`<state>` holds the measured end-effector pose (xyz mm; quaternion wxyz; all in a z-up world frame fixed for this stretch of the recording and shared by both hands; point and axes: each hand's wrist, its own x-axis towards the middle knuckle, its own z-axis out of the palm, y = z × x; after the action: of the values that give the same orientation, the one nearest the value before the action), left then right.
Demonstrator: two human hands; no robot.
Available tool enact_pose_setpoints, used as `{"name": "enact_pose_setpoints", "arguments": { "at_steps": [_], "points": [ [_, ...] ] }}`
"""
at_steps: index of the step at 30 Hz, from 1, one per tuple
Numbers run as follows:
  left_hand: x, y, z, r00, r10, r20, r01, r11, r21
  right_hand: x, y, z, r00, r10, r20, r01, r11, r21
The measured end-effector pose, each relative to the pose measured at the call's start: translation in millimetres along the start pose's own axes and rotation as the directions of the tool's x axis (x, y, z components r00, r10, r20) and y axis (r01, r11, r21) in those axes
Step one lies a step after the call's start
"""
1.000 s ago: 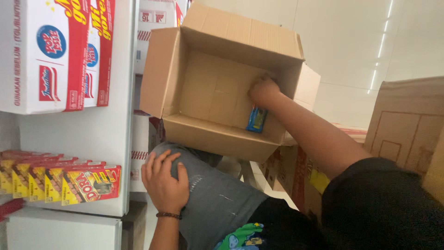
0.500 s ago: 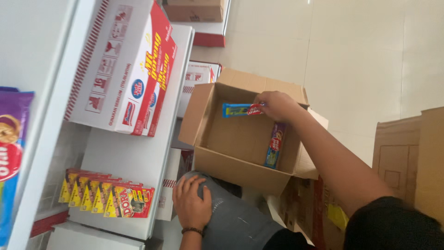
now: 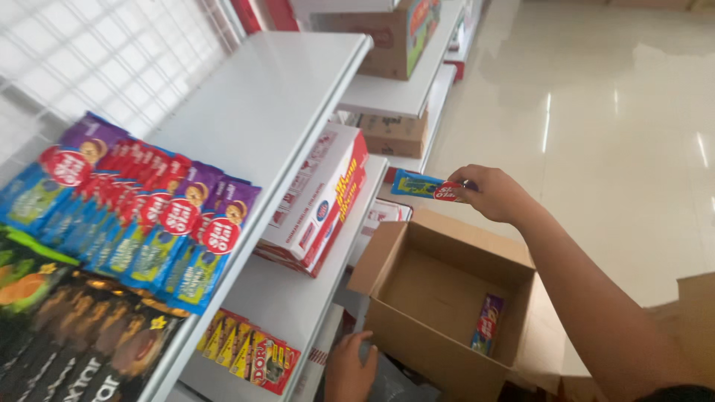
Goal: The person picks up snack packages from a box and places them onto a store shelf, arranging them in rows.
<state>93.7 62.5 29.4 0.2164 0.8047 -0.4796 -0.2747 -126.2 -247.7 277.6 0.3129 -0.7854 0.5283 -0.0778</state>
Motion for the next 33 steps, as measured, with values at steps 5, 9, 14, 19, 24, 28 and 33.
{"name": "enact_pose_setpoints", "arguments": {
  "at_steps": [5,9,14,19,24,28,33],
  "points": [
    [-22,107,-146,0.952,0.119,-0.281,-0.199,0.94,-0.276,-14,-78,-24,0.962,-0.272,-0.024,0.27,0.961,-0.066],
    [-44,154,-236,0.918,0.117,-0.38,-0.27,0.885,-0.38,-32,-129,-25,0.822,-0.57,-0.012,0.566,0.818,-0.103],
    [-54,163,-291,0.843,0.172,-0.511,-0.405,0.827,-0.39,-52,-179,-15,0.65,-0.76,0.025,0.759,0.646,-0.081],
    [-47,139,-313,0.766,0.158,-0.624,-0.498,0.759,-0.419,-70,-215,-3,0.568,-0.823,0.024,0.823,0.568,-0.016],
    [-55,119,-321,0.749,0.082,-0.658,-0.437,0.808,-0.396,-68,-239,12,0.521,-0.85,0.069,0.851,0.524,0.032],
    [-59,92,-322,0.699,0.04,-0.714,-0.535,0.693,-0.484,-77,-273,20,0.474,-0.876,0.085,0.876,0.479,0.049],
    [-81,64,-336,0.641,-0.071,-0.764,-0.551,0.651,-0.522,-80,-315,41,0.317,-0.947,0.057,0.948,0.318,0.012]
  ]
}}
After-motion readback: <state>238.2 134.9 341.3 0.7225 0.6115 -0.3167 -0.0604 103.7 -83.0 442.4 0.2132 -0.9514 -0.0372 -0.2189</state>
